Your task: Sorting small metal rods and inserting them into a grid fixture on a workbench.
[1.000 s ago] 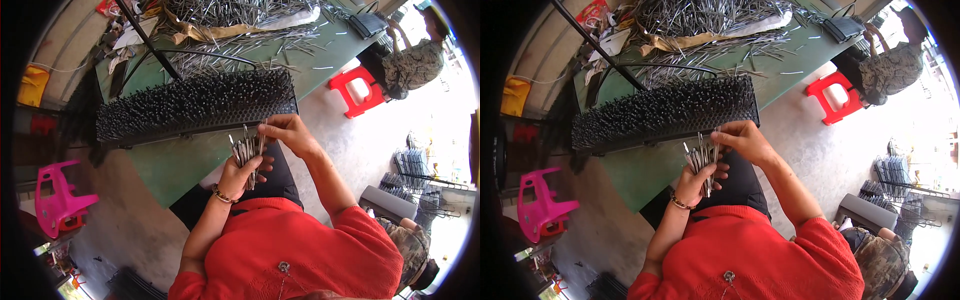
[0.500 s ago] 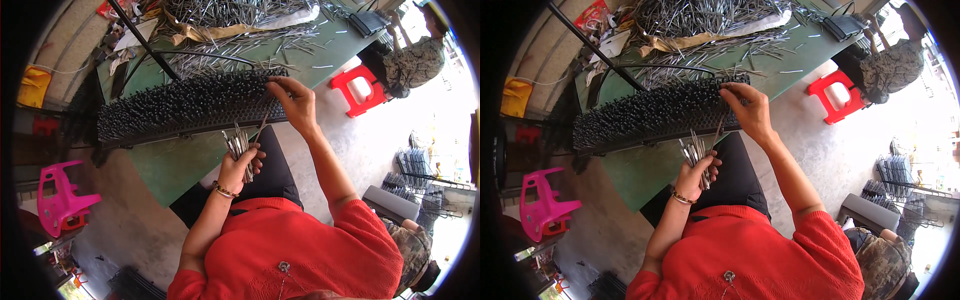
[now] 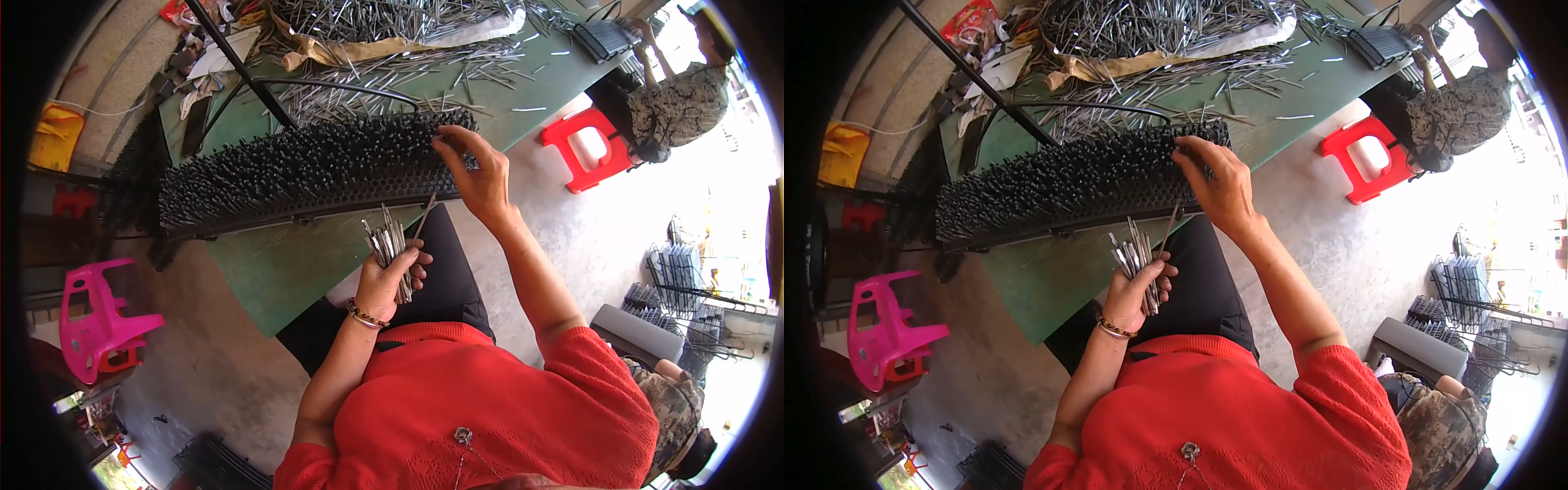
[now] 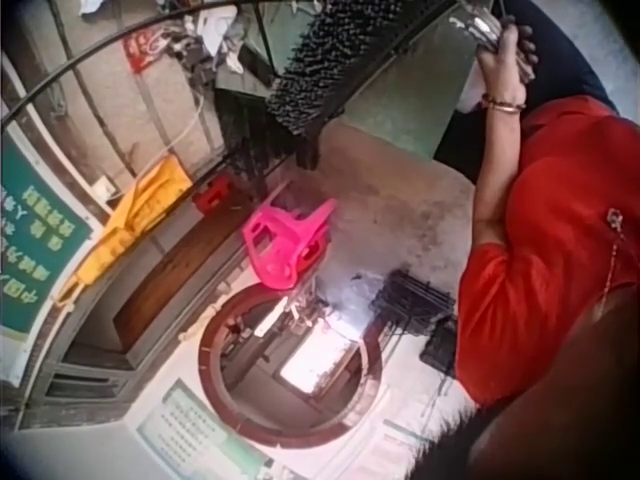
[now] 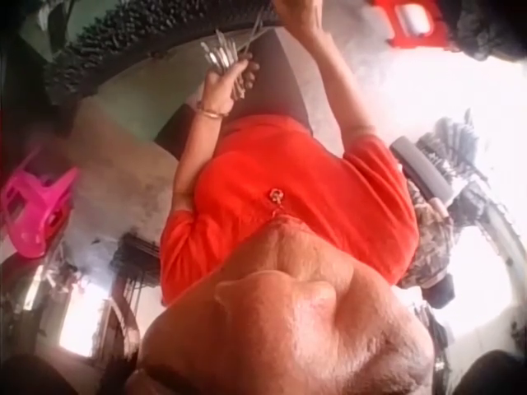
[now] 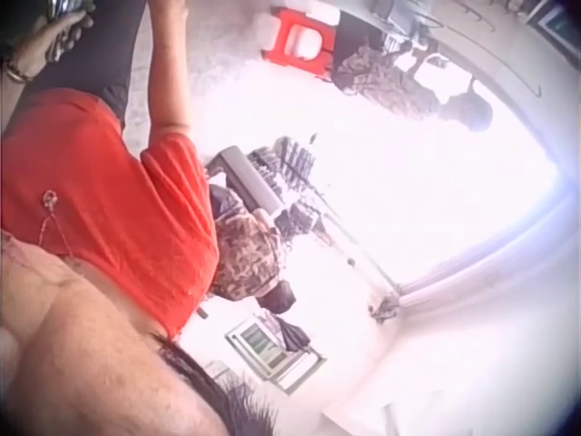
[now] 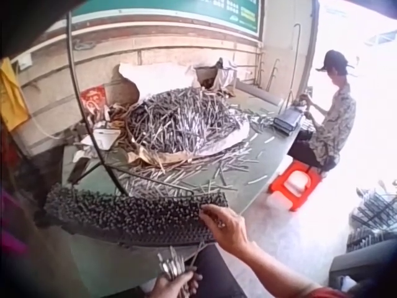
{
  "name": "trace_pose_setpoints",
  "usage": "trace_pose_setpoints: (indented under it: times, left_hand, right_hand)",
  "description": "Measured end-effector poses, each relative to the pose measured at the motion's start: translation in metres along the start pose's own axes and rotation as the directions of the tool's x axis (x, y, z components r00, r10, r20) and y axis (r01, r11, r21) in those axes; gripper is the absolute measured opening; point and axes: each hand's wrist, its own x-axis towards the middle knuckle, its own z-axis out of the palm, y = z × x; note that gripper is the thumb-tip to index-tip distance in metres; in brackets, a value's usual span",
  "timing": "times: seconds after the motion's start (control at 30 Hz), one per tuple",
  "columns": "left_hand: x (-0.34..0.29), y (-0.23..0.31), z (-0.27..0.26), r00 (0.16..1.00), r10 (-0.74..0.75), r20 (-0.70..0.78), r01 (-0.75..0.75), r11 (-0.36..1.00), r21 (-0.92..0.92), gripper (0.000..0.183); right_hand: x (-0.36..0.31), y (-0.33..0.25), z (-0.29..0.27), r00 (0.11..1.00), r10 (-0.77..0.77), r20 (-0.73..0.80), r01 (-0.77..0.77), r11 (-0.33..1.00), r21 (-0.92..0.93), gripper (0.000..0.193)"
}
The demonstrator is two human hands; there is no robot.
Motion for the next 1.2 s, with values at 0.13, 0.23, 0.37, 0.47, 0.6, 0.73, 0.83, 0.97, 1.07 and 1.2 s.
trace_pose_setpoints:
  times: [0.13, 0.23, 0.37, 0.47, 0.6, 0.73, 0.83, 0.97, 1.07, 1.2]
  left_hand:
    - [0.0004, -0.0011, -0.0014, 1.000, -0.007, -0.005, 0.006, 1.000, -0.016, 0.023]
    - [-0.0003, -0.0003, -0.0014, 1.000, -0.006, -0.009, 0.006, 1.000, -0.012, 0.023]
    - [-0.0003, 0.0003, -0.0006, 1.000, -0.009, -0.005, 0.009, 1.000, -0.014, 0.023]
    - [-0.0013, 0.0013, -0.0001, 1.000, -0.006, -0.008, 0.006, 1.000, 0.005, 0.023]
    - [-0.0022, 0.0030, 0.0022, 1.000, -0.012, -0.002, 0.012, 1.000, -0.001, 0.023]
    - [-0.0028, 0.0030, 0.0023, 1.000, -0.005, 0.007, 0.005, 1.000, -0.005, 0.022]
    - [-0.0030, 0.0039, 0.0034, 1.000, -0.003, 0.000, 0.003, 1.000, -0.019, 0.022]
    - [-0.0021, 0.0012, 0.0019, 1.000, -0.002, 0.006, 0.002, 0.998, -0.061, 0.021]
    - [-0.0031, 0.0015, 0.0017, 1.000, 0.009, 0.011, -0.008, 0.995, -0.100, 0.021]
    - [-0.0041, 0.0034, 0.0025, 1.000, 0.008, 0.024, -0.006, 0.996, -0.089, 0.021]
  right_hand:
    - [-0.0009, 0.0012, 0.0022, 0.988, -0.151, -0.015, 0.150, 0.986, -0.067, 0.025]
    - [-0.0018, 0.0027, 0.0032, 0.971, -0.238, 0.035, 0.241, 0.963, -0.118, 0.026]
    - [-0.0005, 0.0041, 0.0043, 0.962, -0.248, 0.111, 0.263, 0.953, -0.147, 0.027]
    - [0.0003, 0.0052, 0.0051, 0.942, -0.297, 0.155, 0.321, 0.932, -0.168, 0.028]
    - [0.0018, 0.0043, 0.0017, 0.889, -0.386, 0.246, 0.432, 0.885, -0.175, 0.029]
    - [0.0008, 0.0028, 0.0000, 0.908, -0.350, 0.229, 0.398, 0.892, -0.213, 0.027]
    - [0.0022, 0.0033, 0.0018, 0.914, -0.348, 0.207, 0.391, 0.892, -0.226, 0.026]
    - [0.0023, 0.0028, 0.0021, 0.926, -0.329, 0.183, 0.366, 0.902, -0.228, 0.026]
    - [0.0019, 0.0051, 0.0010, 0.919, -0.344, 0.191, 0.382, 0.895, -0.229, 0.025]
    - [0.0041, 0.0017, -0.0024, 0.896, -0.353, 0.268, 0.415, 0.881, -0.229, 0.024]
